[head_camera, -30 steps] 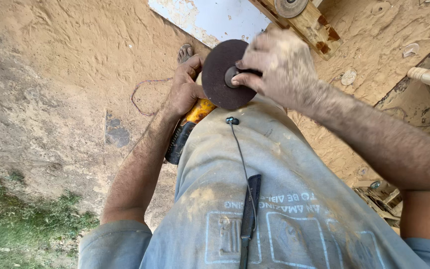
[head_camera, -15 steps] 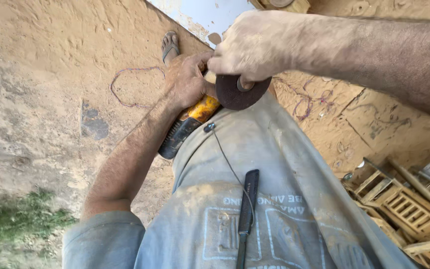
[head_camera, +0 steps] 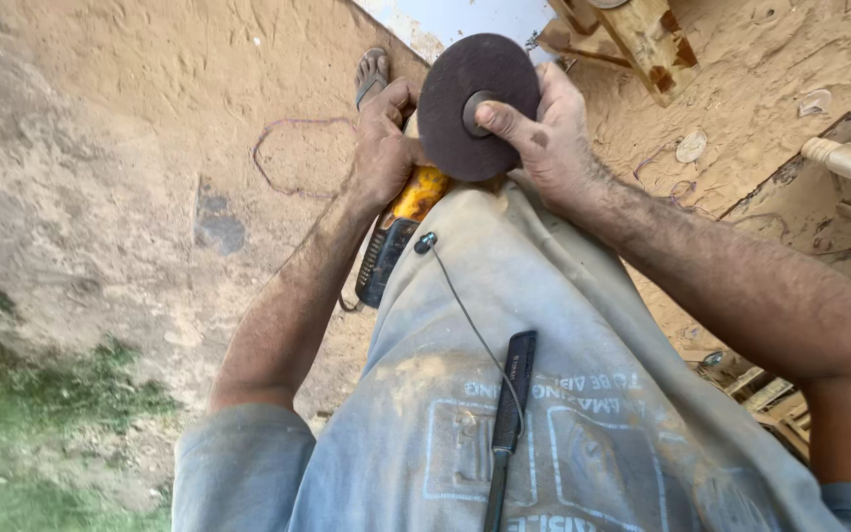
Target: The person fits a round abrasive sanding disc onto an angle grinder, pressing and tightening the disc by hand, then powers the grinder and sands the wooden frame of a chair, running the disc along the wood rails while steadying the piece.
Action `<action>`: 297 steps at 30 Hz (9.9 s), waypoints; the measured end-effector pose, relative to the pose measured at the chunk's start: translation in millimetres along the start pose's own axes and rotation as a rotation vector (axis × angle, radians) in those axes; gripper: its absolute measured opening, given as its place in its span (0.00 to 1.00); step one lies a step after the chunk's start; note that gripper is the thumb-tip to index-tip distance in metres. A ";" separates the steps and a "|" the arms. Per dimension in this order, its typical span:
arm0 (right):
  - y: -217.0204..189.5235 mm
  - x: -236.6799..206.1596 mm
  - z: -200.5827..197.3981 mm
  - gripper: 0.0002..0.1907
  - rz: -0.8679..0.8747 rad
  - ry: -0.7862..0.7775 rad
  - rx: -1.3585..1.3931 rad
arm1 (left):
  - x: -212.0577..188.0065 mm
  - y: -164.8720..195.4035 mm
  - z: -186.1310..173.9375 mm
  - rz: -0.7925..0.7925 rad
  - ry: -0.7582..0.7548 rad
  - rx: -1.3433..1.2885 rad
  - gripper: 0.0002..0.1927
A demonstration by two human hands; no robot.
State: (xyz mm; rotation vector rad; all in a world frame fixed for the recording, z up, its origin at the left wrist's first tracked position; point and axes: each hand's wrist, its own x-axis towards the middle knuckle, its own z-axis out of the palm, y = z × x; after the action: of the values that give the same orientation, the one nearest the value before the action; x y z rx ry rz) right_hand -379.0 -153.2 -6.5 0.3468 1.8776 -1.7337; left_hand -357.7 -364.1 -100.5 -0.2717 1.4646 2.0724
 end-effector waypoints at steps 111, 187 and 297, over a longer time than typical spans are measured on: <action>79.6 39.2 16.2 0.32 -0.372 0.218 -0.581 | -8.6 -3.8 17.1 -0.139 0.021 0.392 0.29; -68.4 -91.3 -25.0 0.15 -0.745 -0.073 -1.083 | -52.7 42.6 19.0 -0.278 -0.324 -0.166 0.25; -43.3 52.9 -7.0 0.53 -0.509 -0.385 -1.357 | 38.3 71.0 -18.2 -0.383 0.077 0.129 0.15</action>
State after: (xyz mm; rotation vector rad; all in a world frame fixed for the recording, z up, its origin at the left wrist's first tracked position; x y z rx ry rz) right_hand -446.9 -161.5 0.3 -0.9538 2.4196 -0.3473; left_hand -431.6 -383.9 -69.2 -0.5396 1.4529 1.6718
